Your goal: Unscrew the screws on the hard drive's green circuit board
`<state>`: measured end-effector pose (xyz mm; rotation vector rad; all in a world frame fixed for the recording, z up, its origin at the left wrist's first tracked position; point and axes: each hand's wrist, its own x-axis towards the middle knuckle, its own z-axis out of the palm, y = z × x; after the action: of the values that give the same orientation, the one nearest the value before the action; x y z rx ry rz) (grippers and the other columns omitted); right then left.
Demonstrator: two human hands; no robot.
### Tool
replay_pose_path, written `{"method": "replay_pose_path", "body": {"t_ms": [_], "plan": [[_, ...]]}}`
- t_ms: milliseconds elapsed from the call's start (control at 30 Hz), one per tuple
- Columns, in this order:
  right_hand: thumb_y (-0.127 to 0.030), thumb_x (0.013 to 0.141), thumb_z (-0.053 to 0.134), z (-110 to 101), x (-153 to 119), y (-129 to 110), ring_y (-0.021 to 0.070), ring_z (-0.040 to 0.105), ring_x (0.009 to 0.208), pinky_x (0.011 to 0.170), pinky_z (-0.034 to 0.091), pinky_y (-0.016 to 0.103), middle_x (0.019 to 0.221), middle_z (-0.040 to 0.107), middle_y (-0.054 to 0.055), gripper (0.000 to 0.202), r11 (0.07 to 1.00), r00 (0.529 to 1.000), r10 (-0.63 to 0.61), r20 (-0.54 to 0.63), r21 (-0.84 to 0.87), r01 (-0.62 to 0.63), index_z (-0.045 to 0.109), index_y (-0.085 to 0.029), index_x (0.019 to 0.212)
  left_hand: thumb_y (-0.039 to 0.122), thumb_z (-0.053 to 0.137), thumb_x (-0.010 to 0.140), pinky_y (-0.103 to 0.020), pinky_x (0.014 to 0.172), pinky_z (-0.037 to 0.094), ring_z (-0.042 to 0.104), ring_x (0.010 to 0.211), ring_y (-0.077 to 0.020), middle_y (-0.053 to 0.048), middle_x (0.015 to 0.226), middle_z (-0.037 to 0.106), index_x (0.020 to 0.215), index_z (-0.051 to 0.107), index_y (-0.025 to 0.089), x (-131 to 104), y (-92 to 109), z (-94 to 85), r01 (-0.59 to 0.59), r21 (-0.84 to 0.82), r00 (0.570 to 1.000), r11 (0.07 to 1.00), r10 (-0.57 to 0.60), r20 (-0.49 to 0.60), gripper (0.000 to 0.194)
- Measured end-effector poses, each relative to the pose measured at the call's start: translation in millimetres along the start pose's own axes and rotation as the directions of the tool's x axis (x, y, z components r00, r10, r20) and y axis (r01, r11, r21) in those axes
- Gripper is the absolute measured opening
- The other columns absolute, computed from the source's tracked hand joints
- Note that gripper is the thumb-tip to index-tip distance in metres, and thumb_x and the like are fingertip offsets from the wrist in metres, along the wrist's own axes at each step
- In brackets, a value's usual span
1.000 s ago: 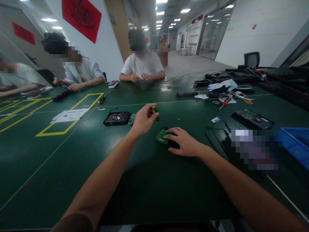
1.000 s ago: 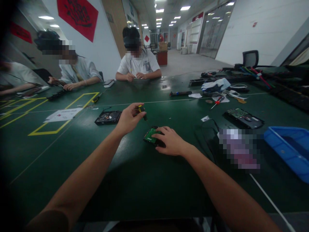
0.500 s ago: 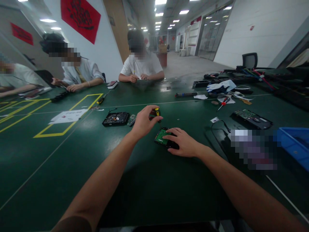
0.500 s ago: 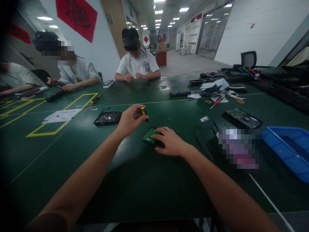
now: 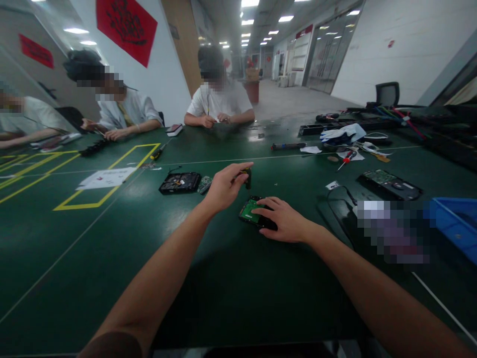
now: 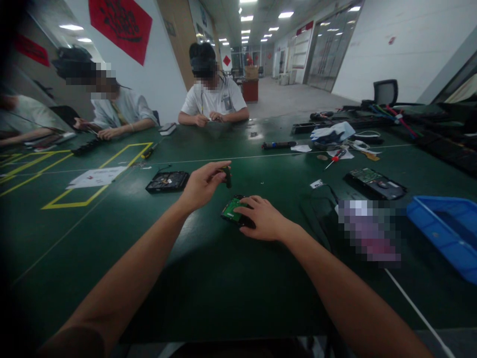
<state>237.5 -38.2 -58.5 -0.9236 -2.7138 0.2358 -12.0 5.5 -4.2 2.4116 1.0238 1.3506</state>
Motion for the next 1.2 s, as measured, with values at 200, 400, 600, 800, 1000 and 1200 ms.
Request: {"method": "replay_pose_path", "body": {"t_ms": [200, 400, 600, 800, 1000, 1200], "plan": [[-0.050, 0.094, 0.064, -1.9, 1.1, -3.4, 0.0395, 0.041, 0.139, 0.112, 0.037, 0.062, 0.152, 0.048, 0.011, 0.059, 0.999, 0.999, 0.010, 0.033, -0.043, -0.009, 0.053, -0.029, 0.148, 0.025, 0.071, 0.096, -0.031, 0.081, 0.060, 0.067, 0.094, -0.0170, -0.007, 0.109, 0.069, 0.128, 0.068, 0.021, -0.7, 1.1, -0.2, -0.001, 0.183, 0.994, 0.983, 0.021, -0.104, 0.032], [-0.050, 0.094, 0.063, -2.2, 2.1, -5.8, 0.0402, 0.040, 0.140, 0.113, 0.037, 0.060, 0.153, 0.048, 0.011, 0.059, 0.997, 0.999, 0.023, 0.044, -0.081, -0.020, 0.053, -0.029, 0.148, 0.026, 0.072, 0.095, -0.028, 0.076, 0.060, 0.066, 0.091, -0.0153, -0.006, 0.108, 0.066, 0.125, 0.069, 0.022, 0.3, 1.3, 0.0, -0.009, 0.144, 0.992, 0.990, 0.026, -0.120, 0.031], [-0.049, 0.095, 0.061, -4.2, 3.4, -8.1, 0.0397, 0.041, 0.138, 0.111, 0.038, 0.059, 0.153, 0.049, 0.011, 0.057, 0.995, 0.999, 0.019, 0.051, -0.101, -0.014, 0.053, -0.028, 0.147, 0.022, 0.069, 0.097, -0.027, 0.075, 0.060, 0.066, 0.091, -0.0150, -0.006, 0.108, 0.067, 0.125, 0.069, 0.021, 0.5, 5.4, 0.6, -0.021, 0.100, 0.995, 0.995, 0.031, -0.100, 0.029], [-0.049, 0.095, 0.061, -4.4, 4.0, -8.3, 0.0400, 0.041, 0.138, 0.110, 0.039, 0.059, 0.153, 0.049, 0.011, 0.056, 0.995, 0.998, 0.021, 0.058, -0.098, -0.015, 0.053, -0.027, 0.147, 0.022, 0.068, 0.097, -0.028, 0.075, 0.059, 0.066, 0.092, -0.0151, -0.006, 0.107, 0.067, 0.125, 0.069, 0.022, 0.6, 4.7, 0.6, -0.022, 0.116, 0.994, 0.993, 0.035, -0.103, 0.028], [-0.050, 0.095, 0.061, -3.6, 3.4, -7.2, 0.0394, 0.042, 0.138, 0.110, 0.039, 0.059, 0.153, 0.047, 0.013, 0.058, 0.995, 0.999, 0.019, 0.048, -0.099, -0.014, 0.053, -0.028, 0.148, 0.023, 0.068, 0.097, -0.028, 0.075, 0.060, 0.066, 0.092, -0.0152, -0.006, 0.109, 0.067, 0.125, 0.069, 0.022, 0.6, 5.0, -0.1, -0.021, 0.113, 0.995, 0.993, 0.032, -0.098, 0.028], [-0.049, 0.096, 0.061, -4.3, 3.5, -6.4, 0.0383, 0.041, 0.138, 0.111, 0.038, 0.059, 0.151, 0.049, 0.013, 0.058, 0.995, 0.998, 0.022, 0.055, -0.094, -0.017, 0.053, -0.028, 0.149, 0.022, 0.068, 0.097, -0.028, 0.075, 0.059, 0.066, 0.092, -0.0150, -0.006, 0.109, 0.067, 0.126, 0.068, 0.022, 0.2, 5.4, -0.4, -0.026, 0.106, 0.995, 0.994, 0.036, -0.093, 0.029]]}}
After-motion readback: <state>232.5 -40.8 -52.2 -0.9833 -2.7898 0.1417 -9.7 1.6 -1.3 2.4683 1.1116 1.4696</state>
